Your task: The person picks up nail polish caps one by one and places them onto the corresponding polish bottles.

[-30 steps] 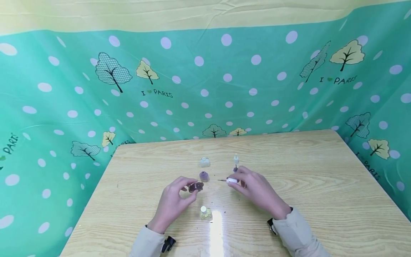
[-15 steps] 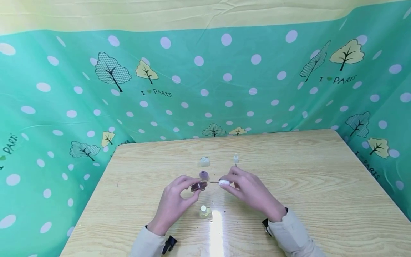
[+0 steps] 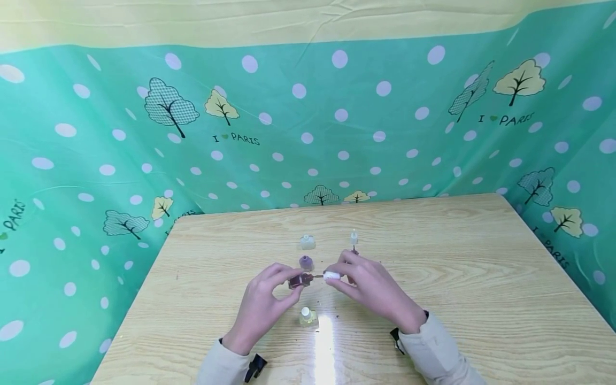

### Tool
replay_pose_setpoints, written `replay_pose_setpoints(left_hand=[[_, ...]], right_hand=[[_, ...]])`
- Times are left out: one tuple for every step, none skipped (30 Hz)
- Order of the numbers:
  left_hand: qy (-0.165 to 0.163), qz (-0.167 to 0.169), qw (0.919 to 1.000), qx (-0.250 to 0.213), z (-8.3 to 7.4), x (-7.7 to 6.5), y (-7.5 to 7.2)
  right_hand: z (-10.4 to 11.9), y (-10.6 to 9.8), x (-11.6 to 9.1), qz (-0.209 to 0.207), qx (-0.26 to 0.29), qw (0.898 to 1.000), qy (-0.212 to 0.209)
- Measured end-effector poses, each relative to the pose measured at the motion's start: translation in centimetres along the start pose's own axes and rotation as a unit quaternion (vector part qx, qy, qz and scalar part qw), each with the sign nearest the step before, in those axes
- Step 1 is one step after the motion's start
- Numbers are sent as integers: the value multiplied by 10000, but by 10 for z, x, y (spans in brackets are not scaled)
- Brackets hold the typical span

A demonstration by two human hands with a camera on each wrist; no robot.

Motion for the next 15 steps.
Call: replay_pose_setpoints(left_hand=[[18,-5,10000,0,-1,0,0],[31,-9,10000,5,-1,0,0],[46,-15,10000,9,-1,0,0],[61,-17,10000,1,-2,0,0],[74,-14,10000,-1,-2,0,0],[87,-10,10000,-3,-3,0,1],[94,1,10000,-1,-3,0,1],[98,17,10000,-2,-4,0,2],[102,34,9999,-1,-4,0,2],[106,54,9999,1,-5,0,3],[113,67,9999,10,-5,0,4],[122,81,9999,21,-6,-1,4],[128,100,9999,28,-6,-1,5],[137,119,9998,37,-7,-1,6],[151,141,9998,47,-8,-1,7]], right_hand=[[0,0,0,12,-6,10000,-4],[0,1,0,23,-13,10000,3],[0,1,0,29,-17,10000,-7],[0,2,1,35,-15,10000,-21],[0,2,1,45,-12,10000,-24],[0,3,1,57,-11,10000,-32],[0,3,1,68,-8,10000,-44],[1,4,1,86,6,10000,-47],[1,5,1,107,20,9999,-46],[1,6,1,134,31,9999,-47],[1,7,2,154,35,9999,-42],[1,8,2,169,35,9998,-38],[1,9,2,179,33,9998,-37],[2,9,2,190,38,9998,-44],[3,10,2,197,30,9998,-47]])
Point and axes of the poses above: each hand's wrist, its own x-axis towards the middle knuckle, its own y-axis out of the palm, z = x × y, the point moved 8 cm from there along x, towards the middle knuckle, and after that the axes turned 1 degree about -y, right-handed, at the moved point
